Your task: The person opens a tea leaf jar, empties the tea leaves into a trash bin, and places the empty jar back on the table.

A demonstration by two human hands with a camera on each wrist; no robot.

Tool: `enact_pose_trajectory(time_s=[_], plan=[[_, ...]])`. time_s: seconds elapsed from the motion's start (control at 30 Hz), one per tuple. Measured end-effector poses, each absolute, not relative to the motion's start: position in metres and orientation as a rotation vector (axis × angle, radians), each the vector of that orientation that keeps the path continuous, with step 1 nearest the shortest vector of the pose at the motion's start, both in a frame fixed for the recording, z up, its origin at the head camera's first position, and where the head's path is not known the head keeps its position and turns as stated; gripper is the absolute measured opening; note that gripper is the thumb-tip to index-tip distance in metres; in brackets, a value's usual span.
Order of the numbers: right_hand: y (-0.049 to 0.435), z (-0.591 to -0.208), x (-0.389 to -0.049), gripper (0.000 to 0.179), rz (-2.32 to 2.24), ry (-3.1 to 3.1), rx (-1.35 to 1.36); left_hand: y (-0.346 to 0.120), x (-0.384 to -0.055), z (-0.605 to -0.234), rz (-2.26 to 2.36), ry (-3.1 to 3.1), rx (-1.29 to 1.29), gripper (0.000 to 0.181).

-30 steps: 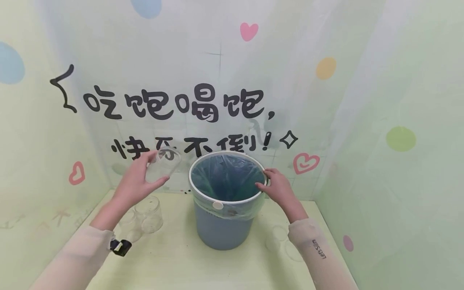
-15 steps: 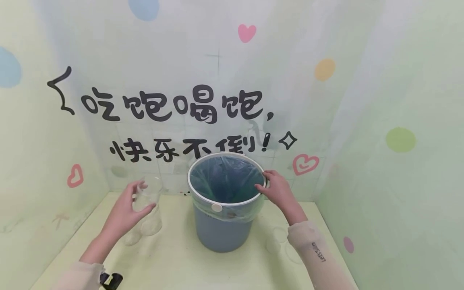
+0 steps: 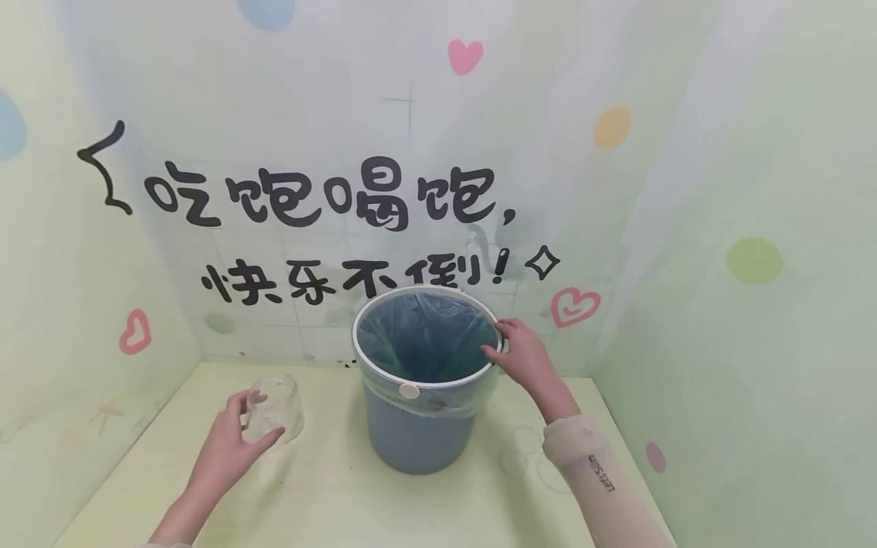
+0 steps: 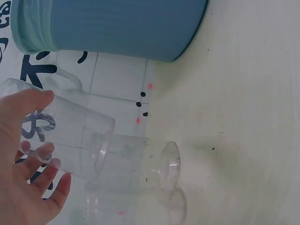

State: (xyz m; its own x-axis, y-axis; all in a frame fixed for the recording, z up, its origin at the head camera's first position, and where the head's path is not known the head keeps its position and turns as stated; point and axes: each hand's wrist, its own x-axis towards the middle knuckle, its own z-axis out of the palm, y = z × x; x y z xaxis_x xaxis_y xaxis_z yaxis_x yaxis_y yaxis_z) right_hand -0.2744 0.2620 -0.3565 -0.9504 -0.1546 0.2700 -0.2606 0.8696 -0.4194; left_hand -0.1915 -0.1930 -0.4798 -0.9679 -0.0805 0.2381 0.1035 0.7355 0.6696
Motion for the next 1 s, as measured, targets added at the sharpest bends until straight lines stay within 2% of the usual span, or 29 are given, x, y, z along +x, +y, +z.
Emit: enact_pose_trajectory(time_s=[0.5, 1.0], plan=[[0.264, -0.352, -0.276, 0.056, 0.678, -2.863, 0.286, -0.189, -0.187, -0.546, -1.068, -2.838, 0.019, 0.076], [0.261, -0.353, -0.274, 0.054, 0.673, -2.86, 0.272, -0.198, -0.193, -0.553, -1.004, -2.952, 0.156, 0.08]])
